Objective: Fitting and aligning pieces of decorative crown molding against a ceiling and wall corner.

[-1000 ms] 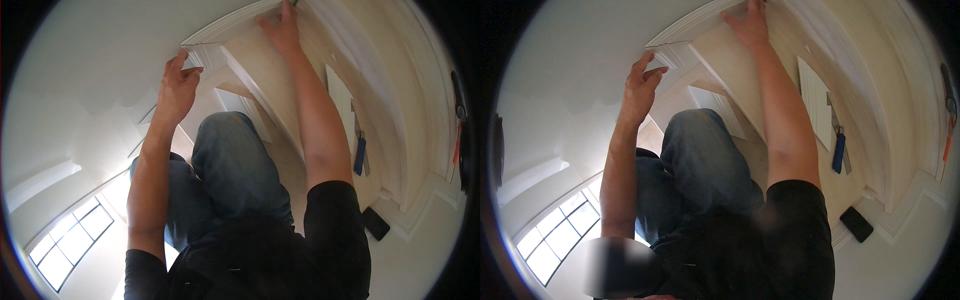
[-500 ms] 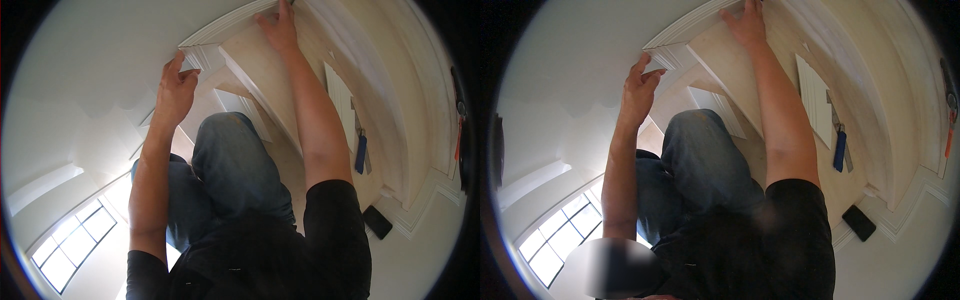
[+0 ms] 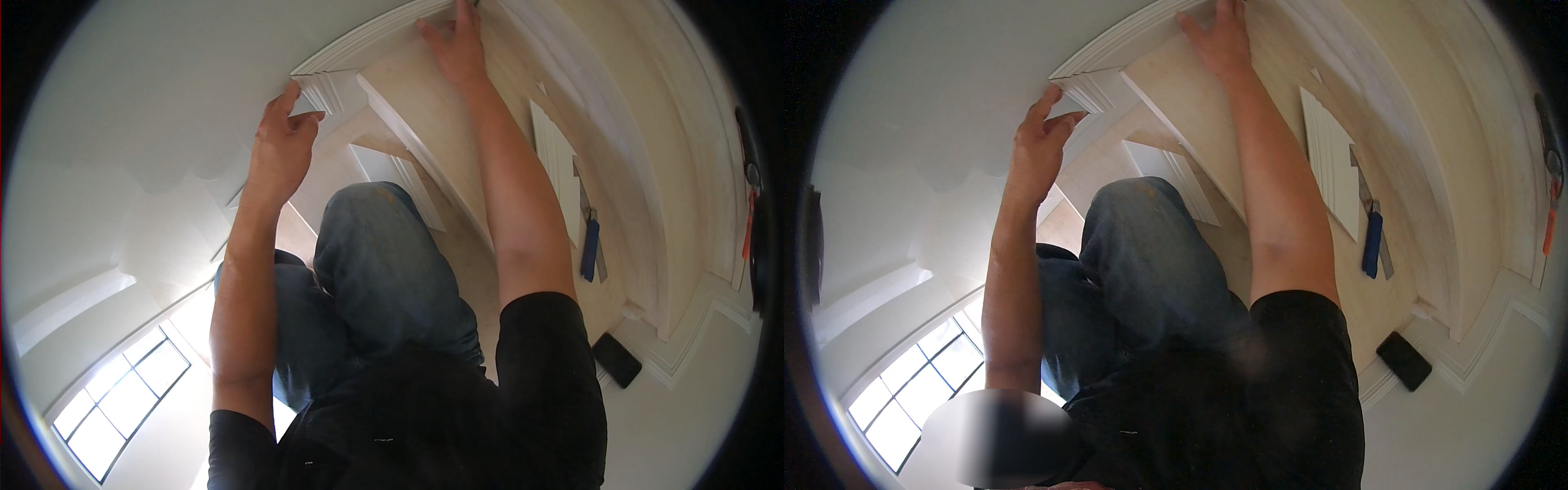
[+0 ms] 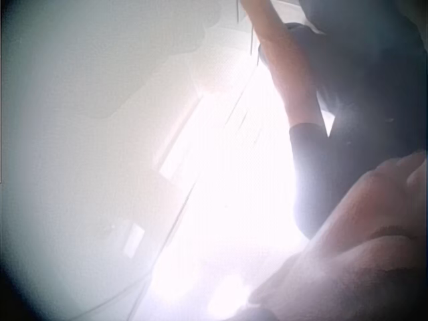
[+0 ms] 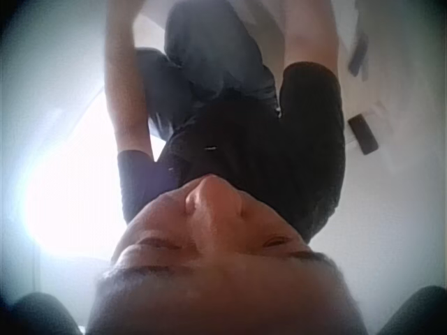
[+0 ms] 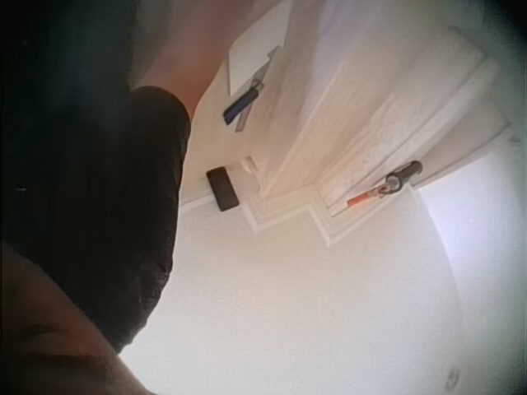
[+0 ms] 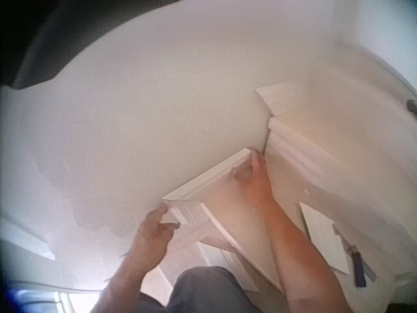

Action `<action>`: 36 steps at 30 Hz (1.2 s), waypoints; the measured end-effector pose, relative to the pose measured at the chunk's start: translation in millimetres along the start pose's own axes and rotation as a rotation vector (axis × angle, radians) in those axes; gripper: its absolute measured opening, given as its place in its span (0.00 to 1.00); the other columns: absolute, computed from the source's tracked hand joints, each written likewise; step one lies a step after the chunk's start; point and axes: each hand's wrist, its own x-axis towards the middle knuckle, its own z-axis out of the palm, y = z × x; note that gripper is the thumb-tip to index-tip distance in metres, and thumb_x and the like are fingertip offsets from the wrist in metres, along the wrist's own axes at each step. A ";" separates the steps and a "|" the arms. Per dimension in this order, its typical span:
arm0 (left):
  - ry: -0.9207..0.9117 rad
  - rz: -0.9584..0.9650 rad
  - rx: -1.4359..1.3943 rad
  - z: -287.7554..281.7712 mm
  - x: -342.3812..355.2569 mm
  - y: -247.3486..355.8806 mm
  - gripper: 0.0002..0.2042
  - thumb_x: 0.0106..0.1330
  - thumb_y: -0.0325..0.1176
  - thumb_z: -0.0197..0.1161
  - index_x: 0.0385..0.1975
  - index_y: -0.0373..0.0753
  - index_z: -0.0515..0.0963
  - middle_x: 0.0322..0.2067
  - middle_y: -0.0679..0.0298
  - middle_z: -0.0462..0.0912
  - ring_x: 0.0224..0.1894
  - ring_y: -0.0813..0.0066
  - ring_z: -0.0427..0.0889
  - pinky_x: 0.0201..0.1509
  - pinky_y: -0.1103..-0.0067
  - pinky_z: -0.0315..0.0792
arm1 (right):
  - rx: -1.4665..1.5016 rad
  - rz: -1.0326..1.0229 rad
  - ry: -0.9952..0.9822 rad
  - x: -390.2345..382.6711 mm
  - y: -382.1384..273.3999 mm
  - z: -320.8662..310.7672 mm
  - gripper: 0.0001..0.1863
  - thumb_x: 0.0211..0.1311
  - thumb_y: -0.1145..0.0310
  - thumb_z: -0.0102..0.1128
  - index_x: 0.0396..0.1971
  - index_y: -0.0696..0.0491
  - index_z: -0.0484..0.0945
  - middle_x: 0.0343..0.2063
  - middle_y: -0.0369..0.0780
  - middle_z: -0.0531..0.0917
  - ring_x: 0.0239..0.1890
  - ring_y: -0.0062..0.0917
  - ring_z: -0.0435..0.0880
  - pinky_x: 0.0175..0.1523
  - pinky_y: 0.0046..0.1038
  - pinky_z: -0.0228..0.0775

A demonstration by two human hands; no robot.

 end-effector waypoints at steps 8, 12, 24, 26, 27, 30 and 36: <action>-0.034 -0.029 0.020 -6.0 1.9 11.0 0.28 0.74 0.33 0.57 0.71 0.24 0.67 0.65 0.40 0.77 0.62 0.56 0.84 0.65 0.70 0.74 | -0.011 -0.034 0.027 3.8 6.8 -3.2 0.45 0.72 0.62 0.65 0.79 0.60 0.50 0.79 0.54 0.53 0.77 0.45 0.63 0.81 0.39 0.54; -0.034 -0.030 0.020 -7.9 2.8 7.0 0.29 0.74 0.35 0.57 0.71 0.23 0.66 0.64 0.41 0.78 0.63 0.56 0.84 0.66 0.70 0.74 | -0.045 -0.010 0.022 2.1 2.6 -0.3 0.45 0.72 0.61 0.65 0.79 0.60 0.50 0.79 0.54 0.53 0.78 0.45 0.61 0.81 0.40 0.53; -0.032 0.008 0.043 -7.7 3.2 4.4 0.31 0.73 0.34 0.59 0.71 0.22 0.64 0.67 0.39 0.73 0.61 0.55 0.84 0.64 0.69 0.75 | -0.135 -0.028 0.058 10.0 12.1 11.4 0.43 0.71 0.61 0.66 0.78 0.59 0.53 0.78 0.54 0.56 0.77 0.46 0.61 0.81 0.40 0.55; -0.032 -0.026 0.044 -7.5 0.9 10.7 0.31 0.72 0.33 0.59 0.72 0.23 0.64 0.68 0.41 0.75 0.64 0.56 0.83 0.69 0.68 0.72 | -0.129 -0.062 0.080 12.7 22.8 15.8 0.41 0.71 0.63 0.65 0.77 0.59 0.56 0.77 0.54 0.58 0.76 0.46 0.64 0.79 0.40 0.58; -0.036 -0.014 0.036 -5.7 1.5 15.4 0.31 0.72 0.33 0.59 0.72 0.23 0.64 0.68 0.41 0.75 0.64 0.56 0.83 0.69 0.68 0.72 | -0.088 -0.159 0.136 22.3 39.8 14.3 0.46 0.66 0.57 0.70 0.76 0.60 0.57 0.75 0.53 0.61 0.69 0.43 0.72 0.73 0.39 0.66; -0.032 0.002 0.056 -3.7 2.0 15.1 0.31 0.72 0.34 0.59 0.72 0.23 0.65 0.67 0.40 0.75 0.64 0.55 0.83 0.69 0.68 0.73 | -0.073 -0.262 0.195 28.5 56.7 19.0 0.51 0.62 0.51 0.74 0.75 0.62 0.58 0.73 0.52 0.63 0.63 0.39 0.79 0.67 0.37 0.73; -0.022 -0.017 0.021 -7.6 -1.2 13.2 0.30 0.72 0.33 0.58 0.71 0.23 0.65 0.67 0.40 0.75 0.63 0.55 0.83 0.69 0.67 0.73 | -0.105 -0.263 0.205 26.1 54.8 26.4 0.50 0.64 0.50 0.73 0.76 0.61 0.57 0.73 0.51 0.64 0.62 0.38 0.80 0.68 0.37 0.73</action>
